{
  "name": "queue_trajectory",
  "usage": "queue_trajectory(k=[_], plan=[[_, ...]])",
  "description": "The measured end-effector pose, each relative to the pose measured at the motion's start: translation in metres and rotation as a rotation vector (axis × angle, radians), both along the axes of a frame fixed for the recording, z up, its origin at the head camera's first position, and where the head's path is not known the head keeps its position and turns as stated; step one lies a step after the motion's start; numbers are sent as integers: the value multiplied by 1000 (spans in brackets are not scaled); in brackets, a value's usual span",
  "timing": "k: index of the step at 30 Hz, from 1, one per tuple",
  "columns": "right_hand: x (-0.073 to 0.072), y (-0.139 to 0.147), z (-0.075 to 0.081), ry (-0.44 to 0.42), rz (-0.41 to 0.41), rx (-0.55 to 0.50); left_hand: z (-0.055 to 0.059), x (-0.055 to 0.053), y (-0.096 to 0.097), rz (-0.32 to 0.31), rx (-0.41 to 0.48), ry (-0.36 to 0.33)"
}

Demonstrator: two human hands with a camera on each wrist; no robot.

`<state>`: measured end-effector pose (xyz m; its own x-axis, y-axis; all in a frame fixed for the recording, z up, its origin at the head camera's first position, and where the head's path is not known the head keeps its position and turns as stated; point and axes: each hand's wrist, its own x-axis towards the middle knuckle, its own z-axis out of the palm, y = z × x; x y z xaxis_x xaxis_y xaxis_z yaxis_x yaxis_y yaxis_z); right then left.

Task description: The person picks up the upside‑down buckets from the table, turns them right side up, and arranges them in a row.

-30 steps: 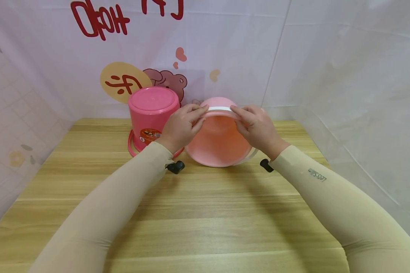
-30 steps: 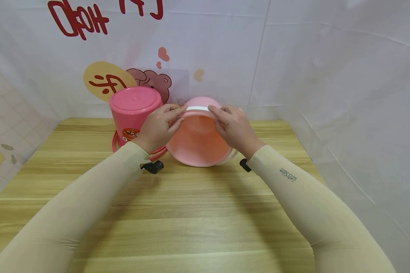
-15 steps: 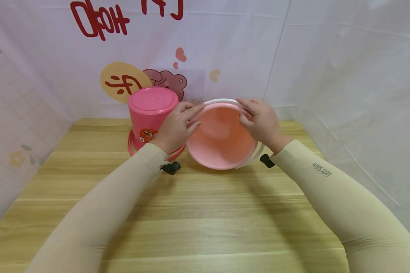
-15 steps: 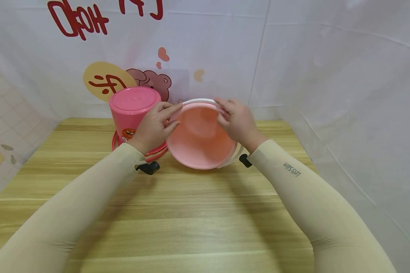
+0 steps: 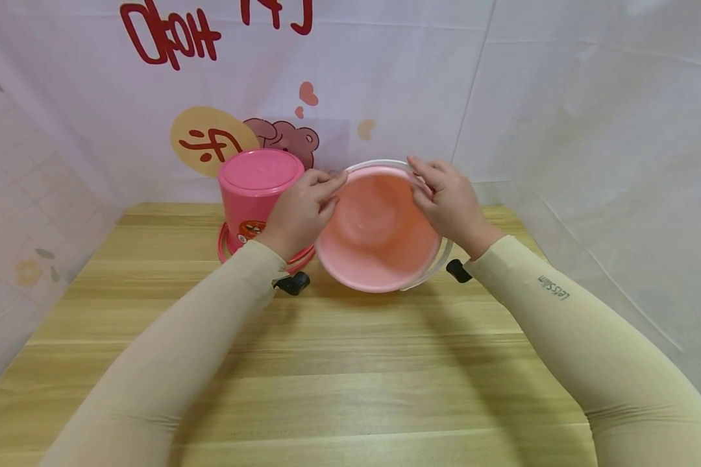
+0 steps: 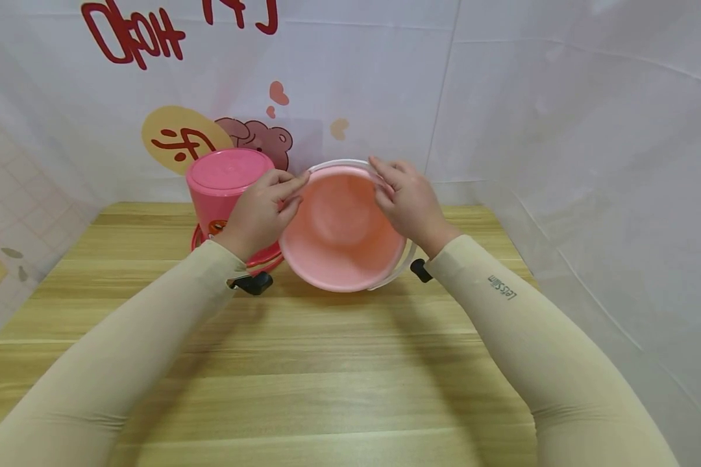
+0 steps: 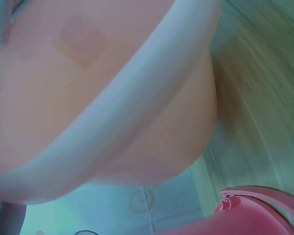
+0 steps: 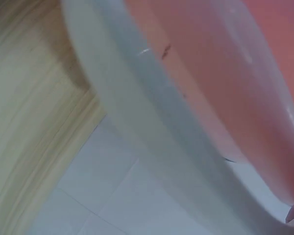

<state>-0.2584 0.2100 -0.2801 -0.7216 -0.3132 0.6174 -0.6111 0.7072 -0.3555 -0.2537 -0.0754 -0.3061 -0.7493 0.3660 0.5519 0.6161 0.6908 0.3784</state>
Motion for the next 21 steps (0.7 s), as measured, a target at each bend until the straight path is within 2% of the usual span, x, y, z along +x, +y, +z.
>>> queue_trajectory(k=[9,15,21], plan=[[-1,4,-7,22,24,1,6,-4,-4,26,65,-112],[-2,8,-13,43,25,3,7,-9,-8,51,108,-147],[-4,9,-16,48,10,17,7,-11,-8,73,106,-157]])
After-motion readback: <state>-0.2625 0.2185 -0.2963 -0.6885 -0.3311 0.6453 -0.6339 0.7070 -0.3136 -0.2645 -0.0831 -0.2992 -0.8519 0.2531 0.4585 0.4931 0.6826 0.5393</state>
